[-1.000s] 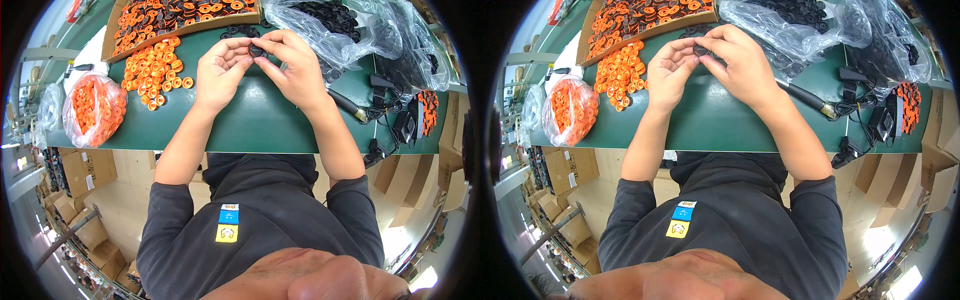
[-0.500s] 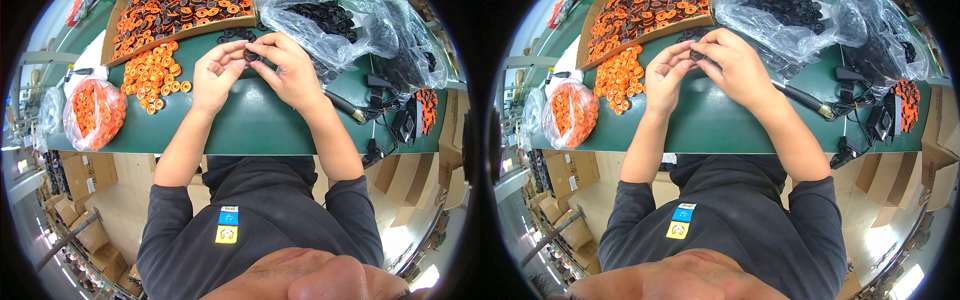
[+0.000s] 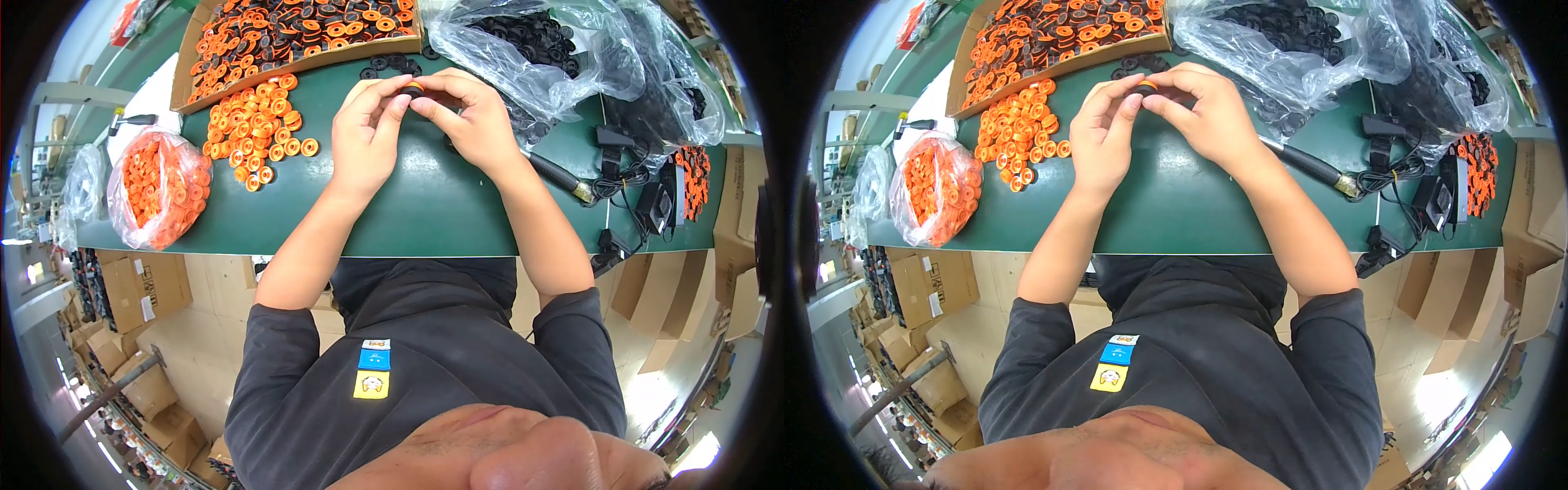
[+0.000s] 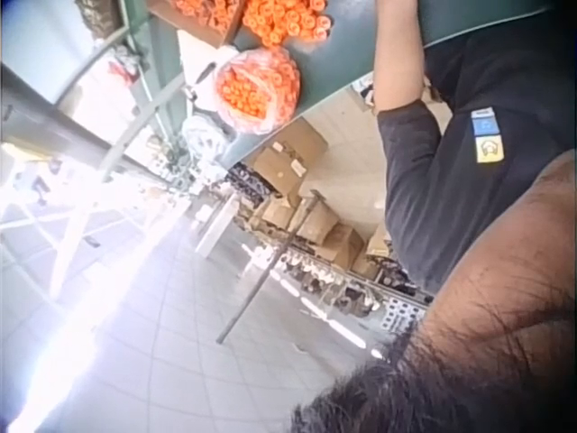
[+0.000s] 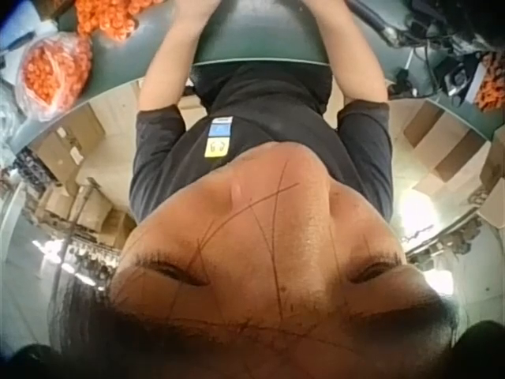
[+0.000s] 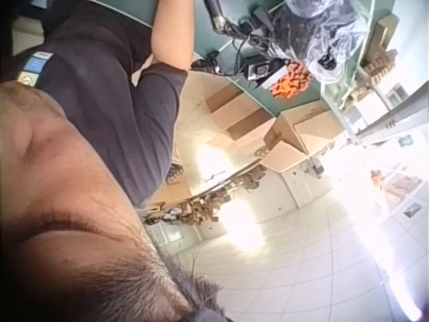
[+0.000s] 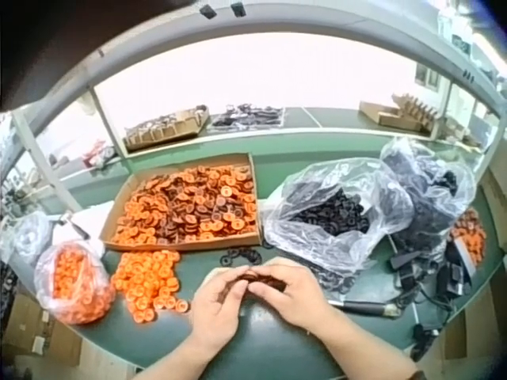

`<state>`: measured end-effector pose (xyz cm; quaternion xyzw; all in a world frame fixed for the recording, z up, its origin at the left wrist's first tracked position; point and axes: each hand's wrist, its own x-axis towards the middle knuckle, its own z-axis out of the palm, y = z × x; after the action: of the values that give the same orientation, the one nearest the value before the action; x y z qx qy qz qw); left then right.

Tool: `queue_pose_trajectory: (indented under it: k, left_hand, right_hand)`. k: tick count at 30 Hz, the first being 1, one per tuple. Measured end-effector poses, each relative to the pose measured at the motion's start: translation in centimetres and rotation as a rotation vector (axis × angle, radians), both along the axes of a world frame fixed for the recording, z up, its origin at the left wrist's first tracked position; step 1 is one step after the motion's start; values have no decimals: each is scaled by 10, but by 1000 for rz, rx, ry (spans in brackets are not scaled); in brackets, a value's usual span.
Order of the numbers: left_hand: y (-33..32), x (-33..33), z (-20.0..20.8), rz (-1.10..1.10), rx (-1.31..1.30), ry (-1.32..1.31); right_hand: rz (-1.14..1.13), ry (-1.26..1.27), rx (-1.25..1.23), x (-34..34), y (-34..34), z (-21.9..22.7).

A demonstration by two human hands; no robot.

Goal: The person assembles circular components by fitting orange and black plastic pieces together by hand, tapping them with a mallet, and placing the assembled pieces into a box.

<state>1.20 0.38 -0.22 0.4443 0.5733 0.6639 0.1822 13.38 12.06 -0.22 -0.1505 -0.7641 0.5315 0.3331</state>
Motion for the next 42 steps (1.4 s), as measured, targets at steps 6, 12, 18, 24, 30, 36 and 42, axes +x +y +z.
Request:
queue_pose_trajectory:
  k: [6, 12, 18, 24, 30, 36, 42]
  left_hand:
    - [-1, -5, -5, -7, -69, 37]
    - [2, -4, -6, -119, -32, -315]
    - [9, -10, -15, -176, -121, -374]
    - [-25, -21, 6, -367, -616, 512]
    - [-21, -40, 10, -504, -595, 714]
    - [-10, -77, -21, -554, -580, 15]
    - [-11, -75, -23, -574, -534, 111]
  right_hand:
    - [-27, -107, -104, 2, -2, 3]
    - [-19, -116, -157, 2, -4, 7]
    - [19, -208, -239, 9, 4, 4]
    - [-201, -415, 525, 95, -2, 15]
    - [-293, -697, 679, 138, -5, -8]
    - [-164, -776, 658, 129, -25, 26]
    - [-8, -885, 290, 107, -60, 69]
